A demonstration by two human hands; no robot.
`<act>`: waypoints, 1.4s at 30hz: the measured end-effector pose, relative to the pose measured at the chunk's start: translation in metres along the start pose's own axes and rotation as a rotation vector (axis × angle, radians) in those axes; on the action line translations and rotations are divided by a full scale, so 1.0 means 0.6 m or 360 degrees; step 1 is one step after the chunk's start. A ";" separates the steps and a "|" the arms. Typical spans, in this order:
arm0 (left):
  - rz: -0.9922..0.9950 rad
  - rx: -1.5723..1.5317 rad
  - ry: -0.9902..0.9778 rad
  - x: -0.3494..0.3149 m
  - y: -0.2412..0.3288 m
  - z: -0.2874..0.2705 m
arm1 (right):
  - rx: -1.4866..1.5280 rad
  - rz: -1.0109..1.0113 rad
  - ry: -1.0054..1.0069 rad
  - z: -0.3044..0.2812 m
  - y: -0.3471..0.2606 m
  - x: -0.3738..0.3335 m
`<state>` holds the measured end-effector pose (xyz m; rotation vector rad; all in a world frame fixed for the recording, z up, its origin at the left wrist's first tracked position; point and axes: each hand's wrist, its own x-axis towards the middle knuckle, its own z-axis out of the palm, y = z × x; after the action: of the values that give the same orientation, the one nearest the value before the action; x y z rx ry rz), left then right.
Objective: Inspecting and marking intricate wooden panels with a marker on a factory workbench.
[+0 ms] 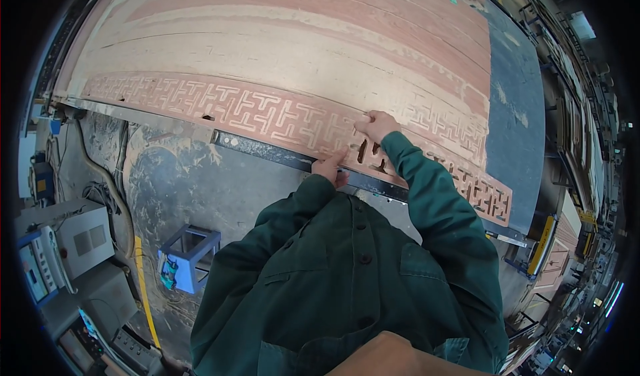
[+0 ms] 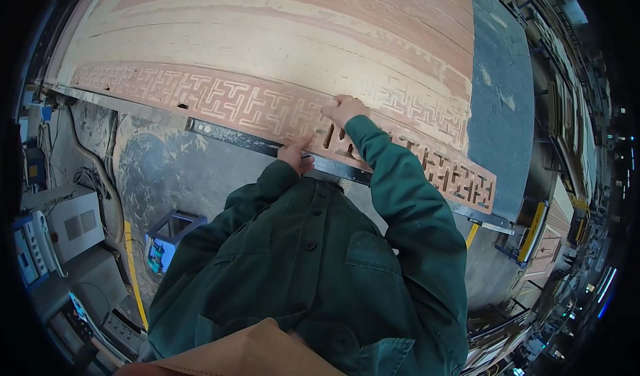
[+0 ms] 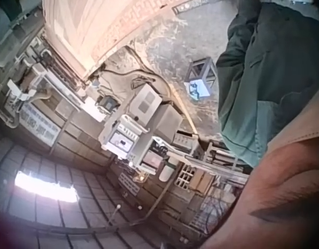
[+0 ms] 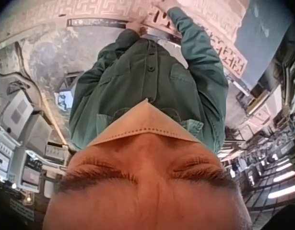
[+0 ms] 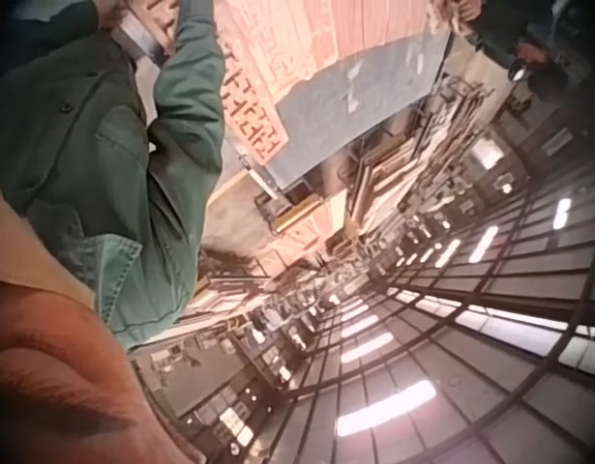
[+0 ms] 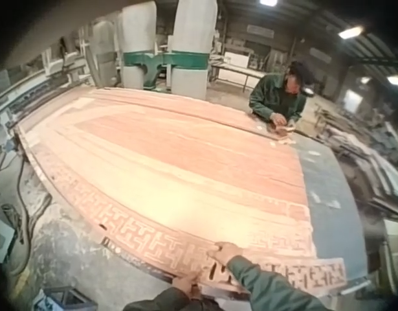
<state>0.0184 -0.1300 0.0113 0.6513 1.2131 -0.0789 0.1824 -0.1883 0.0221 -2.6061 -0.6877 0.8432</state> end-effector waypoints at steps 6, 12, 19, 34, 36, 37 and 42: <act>0.0039 -0.0010 0.0017 0.001 0.000 -0.001 | -0.0131 0.0119 -0.0028 -0.003 -0.021 -0.004; 0.0037 0.0003 -0.0126 0.008 -0.005 -0.010 | 0.0106 -0.0022 -0.0012 -0.009 0.010 -0.001; 0.0078 -0.0800 -0.0544 0.054 -0.003 -0.103 | 0.0657 -0.0202 0.0060 -0.033 0.021 0.013; 0.0173 -0.0185 -0.0671 0.065 0.124 -0.131 | -0.0001 -0.0450 0.0708 -0.084 0.006 -0.092; 0.0178 -0.0188 -0.0675 0.059 0.130 -0.136 | 0.0070 -0.0471 0.0826 -0.066 -0.008 -0.165; 0.0185 -0.0214 -0.0674 0.057 0.130 -0.136 | 0.0146 -0.0465 0.0813 -0.047 -0.010 -0.205; 0.0135 -0.0202 -0.0669 0.052 0.133 -0.130 | 0.0074 -0.0015 0.1044 0.125 0.007 -0.253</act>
<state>-0.0041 -0.0166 0.0026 0.5409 0.7778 -0.0633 0.0297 -0.2615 0.0323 -2.5949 -0.4743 -0.0262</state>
